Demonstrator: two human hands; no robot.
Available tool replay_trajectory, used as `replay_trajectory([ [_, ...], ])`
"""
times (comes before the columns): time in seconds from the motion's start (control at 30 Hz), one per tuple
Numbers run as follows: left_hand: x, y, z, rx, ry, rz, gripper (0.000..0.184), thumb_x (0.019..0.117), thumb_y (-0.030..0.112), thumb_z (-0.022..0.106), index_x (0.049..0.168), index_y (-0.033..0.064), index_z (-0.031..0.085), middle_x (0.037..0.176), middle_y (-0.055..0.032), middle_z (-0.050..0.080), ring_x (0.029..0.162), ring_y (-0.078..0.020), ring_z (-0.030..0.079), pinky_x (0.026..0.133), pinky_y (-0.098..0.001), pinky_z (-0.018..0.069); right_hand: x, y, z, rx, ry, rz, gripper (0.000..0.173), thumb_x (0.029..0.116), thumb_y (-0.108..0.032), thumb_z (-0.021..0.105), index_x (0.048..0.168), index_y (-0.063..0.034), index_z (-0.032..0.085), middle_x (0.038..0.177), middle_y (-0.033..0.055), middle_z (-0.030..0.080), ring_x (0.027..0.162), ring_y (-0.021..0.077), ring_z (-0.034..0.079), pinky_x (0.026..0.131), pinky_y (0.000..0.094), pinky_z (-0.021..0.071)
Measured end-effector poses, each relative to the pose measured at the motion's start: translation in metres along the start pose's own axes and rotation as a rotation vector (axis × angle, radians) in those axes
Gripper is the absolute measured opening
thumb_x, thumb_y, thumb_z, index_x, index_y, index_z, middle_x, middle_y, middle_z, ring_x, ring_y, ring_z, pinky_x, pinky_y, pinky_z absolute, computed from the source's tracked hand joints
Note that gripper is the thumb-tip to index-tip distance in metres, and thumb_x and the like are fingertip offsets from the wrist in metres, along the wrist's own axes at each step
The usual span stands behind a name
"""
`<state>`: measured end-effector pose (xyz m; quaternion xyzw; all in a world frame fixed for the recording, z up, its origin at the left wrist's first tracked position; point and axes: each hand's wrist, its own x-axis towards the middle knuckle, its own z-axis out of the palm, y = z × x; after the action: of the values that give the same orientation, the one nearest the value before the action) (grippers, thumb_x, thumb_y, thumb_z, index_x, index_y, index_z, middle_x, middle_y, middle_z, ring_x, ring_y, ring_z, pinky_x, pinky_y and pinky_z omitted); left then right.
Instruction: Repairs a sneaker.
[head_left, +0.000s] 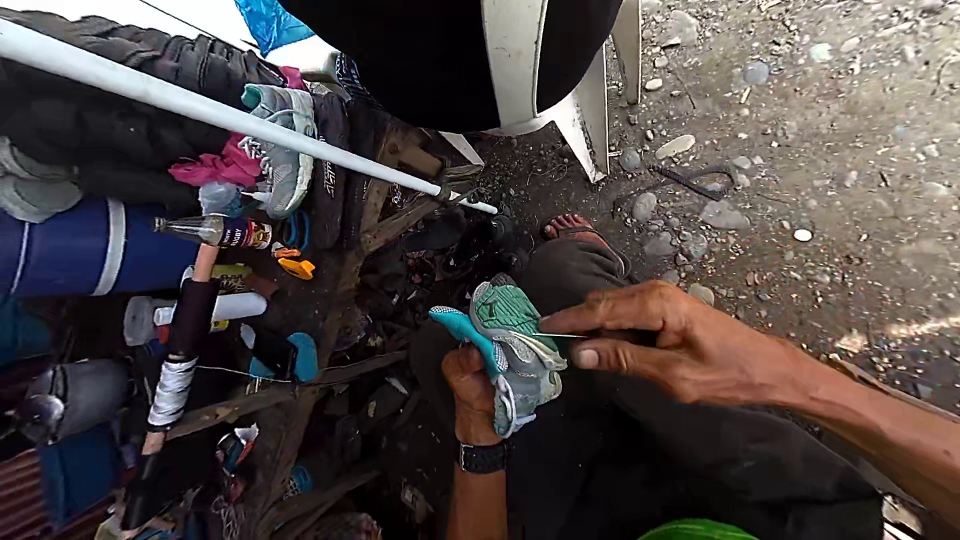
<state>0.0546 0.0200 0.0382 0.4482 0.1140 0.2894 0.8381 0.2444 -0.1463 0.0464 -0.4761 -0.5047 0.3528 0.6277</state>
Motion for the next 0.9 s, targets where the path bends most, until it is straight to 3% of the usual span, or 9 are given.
replay_trajectory([
  [0.1, 0.001, 0.0, 0.0, -0.027, -0.032, -0.003, 0.021, 0.0958, 0.022, 0.064, 0.107, 0.0132, 0.079, 0.102, 0.0033, 0.079, 0.098, -0.0013, 0.072, 0.09, -0.0182, 0.056, 0.007, 0.002, -0.002, -0.011, 0.0, 0.008, 0.031, 0.1087, -0.025, 0.052, 0.125, -0.0072, 0.072, 0.107, 0.0006, 0.074, 0.092, -0.0007, 0.066, 0.083, 0.0173, 0.0547],
  [0.23, 0.001, -0.001, 0.0, -0.198, -0.103, -0.079, 0.024, 0.0969, 0.021, 0.063, 0.113, 0.0084, 0.077, 0.11, -0.0019, 0.077, 0.105, -0.0066, 0.072, 0.096, -0.0232, 0.055, 0.01, 0.001, -0.006, 0.004, -0.014, 0.037, 0.029, 0.1084, -0.023, 0.052, 0.122, -0.0083, 0.073, 0.099, -0.0019, 0.073, 0.084, -0.0017, 0.064, 0.075, 0.0158, 0.0535],
  [0.57, 0.002, -0.002, 0.004, -0.209, -0.112, -0.064, 0.024, 0.097, 0.019, 0.063, 0.113, 0.0076, 0.076, 0.11, -0.0029, 0.077, 0.105, -0.0073, 0.072, 0.096, -0.023, 0.0551, 0.011, 0.001, -0.012, -0.131, -0.048, 0.002, 0.029, 0.1074, -0.025, 0.052, 0.122, -0.0127, 0.074, 0.1, -0.0024, 0.073, 0.086, -0.001, 0.064, 0.075, 0.0187, 0.0517],
  [0.63, 0.002, -0.002, 0.004, -0.196, -0.114, -0.057, 0.024, 0.0972, 0.019, 0.063, 0.114, 0.0073, 0.076, 0.11, -0.0028, 0.077, 0.105, -0.0071, 0.072, 0.096, -0.0231, 0.055, 0.012, -0.002, -0.015, -0.213, -0.064, -0.018, 0.03, 0.1073, -0.026, 0.051, 0.122, -0.0143, 0.075, 0.097, -0.0016, 0.073, 0.085, 0.0021, 0.064, 0.074, 0.0222, 0.0517],
  [0.77, 0.0, -0.003, 0.008, -0.158, -0.083, -0.058, 0.023, 0.0963, 0.02, 0.065, 0.113, 0.0085, 0.077, 0.109, -0.0026, 0.077, 0.104, -0.0069, 0.072, 0.095, -0.0233, 0.0554, 0.017, -0.017, -0.024, -0.483, -0.129, -0.072, 0.033, 0.106, -0.029, 0.046, 0.119, -0.0191, 0.075, 0.081, -0.0031, 0.063, 0.072, 0.0075, 0.059, 0.062, 0.0268, 0.0457],
  [0.9, -0.005, -0.006, 0.003, -0.118, -0.016, -0.111, 0.022, 0.0922, 0.021, 0.07, 0.109, 0.0087, 0.077, 0.106, -0.0032, 0.077, 0.101, -0.0084, 0.072, 0.093, -0.0249, 0.0566, 0.025, -0.036, -0.031, -0.723, -0.222, -0.091, 0.031, 0.1005, -0.027, 0.046, 0.111, -0.0217, 0.075, 0.077, -0.0049, 0.062, 0.07, 0.0107, 0.061, 0.058, 0.031, 0.0453],
])
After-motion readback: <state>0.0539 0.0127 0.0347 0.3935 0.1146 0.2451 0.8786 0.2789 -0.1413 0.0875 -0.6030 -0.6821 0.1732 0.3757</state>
